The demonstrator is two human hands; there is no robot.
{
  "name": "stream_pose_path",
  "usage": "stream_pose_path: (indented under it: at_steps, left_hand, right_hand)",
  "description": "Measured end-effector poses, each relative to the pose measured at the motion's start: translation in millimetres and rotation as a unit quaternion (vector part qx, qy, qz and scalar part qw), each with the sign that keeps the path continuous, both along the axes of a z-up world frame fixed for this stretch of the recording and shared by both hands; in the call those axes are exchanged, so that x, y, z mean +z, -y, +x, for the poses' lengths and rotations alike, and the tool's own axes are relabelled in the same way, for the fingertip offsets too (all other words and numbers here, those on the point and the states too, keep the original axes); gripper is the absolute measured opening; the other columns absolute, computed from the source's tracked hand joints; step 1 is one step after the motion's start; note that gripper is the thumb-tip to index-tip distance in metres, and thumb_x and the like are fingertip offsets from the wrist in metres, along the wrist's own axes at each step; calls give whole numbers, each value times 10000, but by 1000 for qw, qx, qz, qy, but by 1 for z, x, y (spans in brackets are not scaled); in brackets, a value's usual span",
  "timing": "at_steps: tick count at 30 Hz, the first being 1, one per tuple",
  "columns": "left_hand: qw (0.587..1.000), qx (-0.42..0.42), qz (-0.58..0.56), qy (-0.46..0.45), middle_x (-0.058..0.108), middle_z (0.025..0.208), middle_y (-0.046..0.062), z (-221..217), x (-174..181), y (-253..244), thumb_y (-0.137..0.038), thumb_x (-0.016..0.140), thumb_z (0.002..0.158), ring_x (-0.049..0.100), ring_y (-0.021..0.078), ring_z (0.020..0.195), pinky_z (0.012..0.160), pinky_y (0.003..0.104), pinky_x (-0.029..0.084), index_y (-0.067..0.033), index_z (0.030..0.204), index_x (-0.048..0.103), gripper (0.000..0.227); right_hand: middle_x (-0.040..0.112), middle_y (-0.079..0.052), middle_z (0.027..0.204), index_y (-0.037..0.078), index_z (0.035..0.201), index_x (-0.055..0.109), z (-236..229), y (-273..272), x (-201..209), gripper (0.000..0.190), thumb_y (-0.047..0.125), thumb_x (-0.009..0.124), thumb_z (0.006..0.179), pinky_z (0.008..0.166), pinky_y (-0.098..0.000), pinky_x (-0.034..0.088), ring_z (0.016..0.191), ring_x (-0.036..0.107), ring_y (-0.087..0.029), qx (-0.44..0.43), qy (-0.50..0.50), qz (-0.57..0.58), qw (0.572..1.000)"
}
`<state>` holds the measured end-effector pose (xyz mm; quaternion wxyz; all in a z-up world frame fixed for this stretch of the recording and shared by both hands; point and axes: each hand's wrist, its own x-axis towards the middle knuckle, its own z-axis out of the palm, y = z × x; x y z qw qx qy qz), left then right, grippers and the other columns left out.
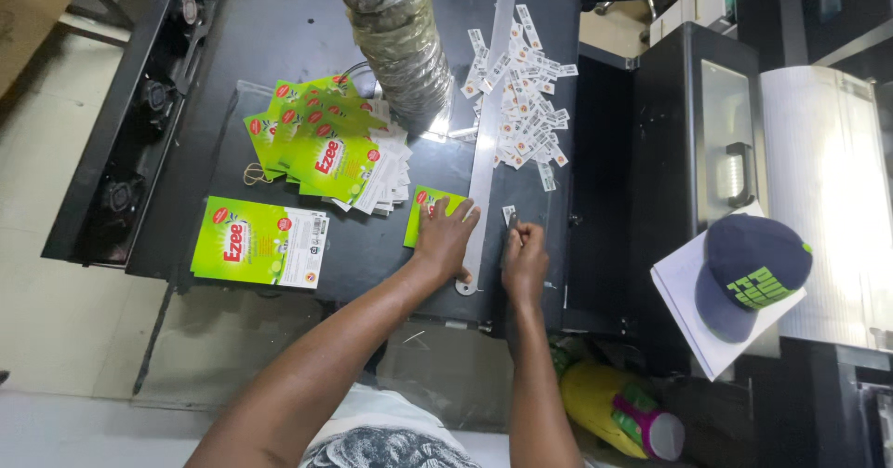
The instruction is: The person repeatedly cuts green packets on a table using a utility knife and a metal ruler as a guide. The person aligns each packet, cuts along the ruler, and places the cut pieces aside. The process is repeated for multiple packets throughout the clip.
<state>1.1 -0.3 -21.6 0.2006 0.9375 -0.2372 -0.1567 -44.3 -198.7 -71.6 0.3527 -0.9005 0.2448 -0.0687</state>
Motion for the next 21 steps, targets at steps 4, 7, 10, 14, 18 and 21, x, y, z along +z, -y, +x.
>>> stream_pose_path:
  at_steps: [4,7,10,14,18,21]
  left_hand:
    - [1000,-3,10,14,505,1749,159,0,-6,-1,-497,1140,556,402,567,1594,1231,880,317,-116,1701,536,1350]
    - [1000,-9,-10,22,510,1750,180,-7,-9,-8,-518,1128,580,421,572,1592,1240,869,317,-104,1713,518,1351]
    - [994,-11,-21,108,598,1687,150,-24,-19,-19,-683,1029,607,531,489,1542,1251,786,391,-98,1663,570,1292]
    - [983,-24,-35,181,642,1648,135,-52,-24,-42,-747,808,872,533,432,1555,1301,711,348,-87,1628,607,1024]
    - [988,-10,-66,142,629,1669,130,-76,-20,-60,-660,796,969,489,437,1597,1330,707,289,-94,1638,605,897]
    - [990,2,-77,116,656,1641,117,-87,-30,-65,-604,814,988,500,423,1597,1329,705,300,-121,1598,651,795]
  right_hand:
    - [838,-270,1228,81,1317,645,-17,19,-38,188,202,649,1173,889,-555,615,1110,813,-483,15,75,73,994]
    - [823,-146,1056,90,1347,597,-29,28,-56,216,255,619,1209,832,-397,596,948,753,-220,-22,142,160,976]
    - [772,-118,973,68,1319,611,-31,21,-50,194,227,621,1207,765,-371,558,883,705,-200,-18,160,173,972]
    - [767,-141,937,65,1289,651,-31,15,-37,201,233,656,1179,747,-422,557,852,695,-216,-15,153,154,976]
    - [797,-158,918,73,1262,684,-35,3,-16,210,259,664,1166,734,-450,564,803,699,-244,-16,139,127,982]
    - [800,-156,910,69,1241,712,-34,2,-19,218,268,689,1156,731,-430,558,817,692,-217,-20,150,113,982]
